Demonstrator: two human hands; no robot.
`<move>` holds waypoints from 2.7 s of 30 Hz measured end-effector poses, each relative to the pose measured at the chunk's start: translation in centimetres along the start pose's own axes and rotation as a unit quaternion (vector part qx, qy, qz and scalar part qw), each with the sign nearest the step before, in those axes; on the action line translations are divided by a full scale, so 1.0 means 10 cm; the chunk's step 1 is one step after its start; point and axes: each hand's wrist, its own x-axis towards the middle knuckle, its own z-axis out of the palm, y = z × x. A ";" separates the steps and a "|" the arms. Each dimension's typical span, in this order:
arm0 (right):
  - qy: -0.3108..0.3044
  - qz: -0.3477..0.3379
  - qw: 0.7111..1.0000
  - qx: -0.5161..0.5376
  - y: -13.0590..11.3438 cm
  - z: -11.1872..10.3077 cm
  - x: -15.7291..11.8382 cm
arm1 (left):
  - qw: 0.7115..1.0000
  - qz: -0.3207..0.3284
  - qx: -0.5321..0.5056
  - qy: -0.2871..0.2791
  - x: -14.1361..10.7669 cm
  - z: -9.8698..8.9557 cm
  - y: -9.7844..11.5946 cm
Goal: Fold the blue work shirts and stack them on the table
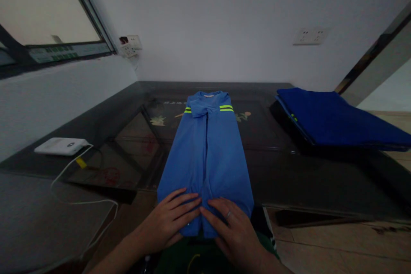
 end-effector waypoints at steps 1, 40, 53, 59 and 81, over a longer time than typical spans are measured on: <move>-0.011 -0.009 1.000 -0.002 0.01 0.01 -0.02 | 1.000 0.002 -0.002 0.000 0.00 -0.01 -0.01; 0.064 0.406 0.853 0.322 4.40 0.31 3.01 | 0.964 -0.240 0.048 0.109 2.04 0.38 -2.78; -0.087 0.335 0.867 0.358 5.07 0.30 3.06 | 0.954 -0.291 0.014 0.073 2.06 0.35 -2.76; -0.113 0.291 0.913 0.261 5.03 0.41 3.13 | 0.954 -0.295 0.019 0.059 2.06 0.28 -2.71; -0.207 -0.006 0.958 0.197 3.20 0.38 2.72 | 0.947 -0.315 -0.014 -0.059 2.07 -0.07 -2.68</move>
